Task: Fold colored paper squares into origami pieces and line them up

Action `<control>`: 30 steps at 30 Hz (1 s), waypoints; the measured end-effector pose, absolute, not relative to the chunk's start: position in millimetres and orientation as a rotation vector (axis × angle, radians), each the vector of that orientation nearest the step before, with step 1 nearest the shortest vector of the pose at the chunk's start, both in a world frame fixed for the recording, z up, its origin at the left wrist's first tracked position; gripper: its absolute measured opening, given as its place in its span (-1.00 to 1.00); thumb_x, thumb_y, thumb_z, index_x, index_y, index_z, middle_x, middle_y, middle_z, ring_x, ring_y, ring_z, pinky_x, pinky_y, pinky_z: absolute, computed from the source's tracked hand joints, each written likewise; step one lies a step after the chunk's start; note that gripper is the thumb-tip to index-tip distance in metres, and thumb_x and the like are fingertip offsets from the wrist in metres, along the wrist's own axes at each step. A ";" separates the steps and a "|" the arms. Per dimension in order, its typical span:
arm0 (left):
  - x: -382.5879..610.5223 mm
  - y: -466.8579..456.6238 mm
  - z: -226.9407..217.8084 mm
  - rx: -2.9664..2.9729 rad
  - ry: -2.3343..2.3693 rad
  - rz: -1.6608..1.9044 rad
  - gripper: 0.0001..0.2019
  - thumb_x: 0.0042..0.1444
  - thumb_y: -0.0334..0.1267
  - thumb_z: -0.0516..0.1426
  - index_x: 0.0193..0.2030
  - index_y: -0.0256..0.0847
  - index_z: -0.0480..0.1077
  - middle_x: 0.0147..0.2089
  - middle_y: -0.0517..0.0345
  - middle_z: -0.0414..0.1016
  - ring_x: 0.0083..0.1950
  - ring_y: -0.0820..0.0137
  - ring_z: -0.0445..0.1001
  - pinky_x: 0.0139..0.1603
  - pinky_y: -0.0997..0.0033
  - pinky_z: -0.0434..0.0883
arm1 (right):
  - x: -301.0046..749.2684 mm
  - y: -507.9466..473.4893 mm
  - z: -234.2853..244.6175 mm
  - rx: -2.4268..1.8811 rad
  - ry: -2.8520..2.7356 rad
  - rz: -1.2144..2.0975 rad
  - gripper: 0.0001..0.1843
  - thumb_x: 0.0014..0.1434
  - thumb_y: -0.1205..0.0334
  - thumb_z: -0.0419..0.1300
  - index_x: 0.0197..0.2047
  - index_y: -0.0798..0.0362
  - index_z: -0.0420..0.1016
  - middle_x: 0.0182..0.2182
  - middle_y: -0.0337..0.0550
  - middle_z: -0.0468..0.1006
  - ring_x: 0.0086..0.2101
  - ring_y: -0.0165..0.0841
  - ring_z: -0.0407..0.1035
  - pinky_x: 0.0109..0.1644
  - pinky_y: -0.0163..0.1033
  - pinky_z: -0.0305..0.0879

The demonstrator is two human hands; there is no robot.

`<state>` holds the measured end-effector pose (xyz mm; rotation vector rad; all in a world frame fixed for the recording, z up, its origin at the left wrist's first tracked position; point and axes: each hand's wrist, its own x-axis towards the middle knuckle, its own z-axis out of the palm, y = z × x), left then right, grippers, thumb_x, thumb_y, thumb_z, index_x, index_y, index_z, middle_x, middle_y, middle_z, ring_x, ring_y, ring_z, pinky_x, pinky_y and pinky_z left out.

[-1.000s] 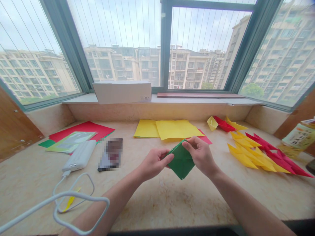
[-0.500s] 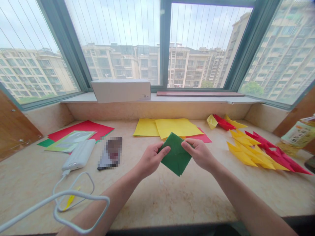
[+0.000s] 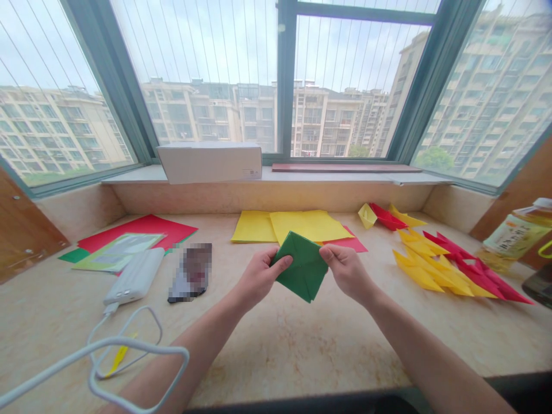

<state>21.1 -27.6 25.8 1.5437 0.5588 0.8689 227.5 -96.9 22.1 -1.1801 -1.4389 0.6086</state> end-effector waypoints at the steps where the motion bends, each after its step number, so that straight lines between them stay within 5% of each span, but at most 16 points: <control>1: 21.9 -28.1 25.1 1.525 0.564 0.864 -0.65 0.10 0.00 0.27 -0.21 -0.30 0.50 -0.25 0.01 0.58 -0.20 0.22 0.53 -0.19 0.33 0.45 | 226.9 -97.1 21.8 -1.170 -1.427 0.598 -0.44 0.26 -0.22 0.11 -0.56 0.05 0.32 -0.64 -0.27 0.29 -0.57 -0.41 0.17 -0.51 -0.31 0.07; 8: 22.6 -31.6 22.3 1.628 0.694 1.055 -0.42 0.23 -0.03 0.17 0.33 -0.09 0.17 -0.07 0.01 0.53 -0.16 0.26 0.54 -0.20 0.31 0.50 | 219.3 -91.4 15.9 -1.063 -1.295 0.909 -0.49 0.24 -0.21 0.16 -0.45 0.09 0.46 -0.58 -0.22 0.44 -0.56 -0.40 0.30 -0.48 -0.30 0.25; 11: 21.2 -30.3 19.9 2.011 0.741 1.134 -0.54 0.32 -0.08 0.04 0.33 -0.02 0.25 0.04 0.00 0.45 -0.07 0.24 0.49 -0.11 0.27 0.50 | 215.2 -91.3 14.7 -1.010 -1.228 0.984 -0.57 0.21 -0.15 0.23 -0.33 0.10 0.53 -0.51 -0.19 0.52 -0.50 -0.37 0.37 -0.41 -0.28 0.33; 16: 22.2 -28.0 14.0 2.250 0.821 1.077 -0.51 0.40 -0.12 -0.13 0.40 -0.21 0.16 0.05 -0.11 0.41 0.07 0.19 0.42 0.14 0.12 0.38 | 204.3 -96.9 16.1 -0.869 -1.307 1.167 -0.57 0.06 0.03 0.42 -0.04 0.03 0.52 -0.16 -0.12 0.62 -0.17 -0.24 0.49 -0.05 -0.15 0.41; 22: 24.6 -33.1 14.4 2.255 0.890 1.015 -0.29 0.23 0.01 0.13 0.42 -0.29 0.08 0.22 -0.25 0.33 0.25 0.04 0.34 0.29 -0.01 0.26 | 204.4 -95.5 11.6 -0.916 -1.402 1.160 -0.62 0.12 0.00 0.36 -0.09 0.05 0.52 -0.19 -0.13 0.60 -0.19 -0.26 0.47 -0.08 -0.15 0.40; 30: 22.4 -34.0 16.7 2.195 0.783 0.976 -0.29 0.26 0.05 0.08 0.41 -0.35 0.08 0.38 -0.33 0.21 0.39 -0.01 0.20 0.37 -0.06 0.15 | 210.9 -97.4 10.1 -0.890 -1.473 1.181 -0.67 0.13 0.05 0.36 -0.10 0.05 0.56 -0.24 -0.15 0.63 -0.27 -0.29 0.48 -0.17 -0.19 0.42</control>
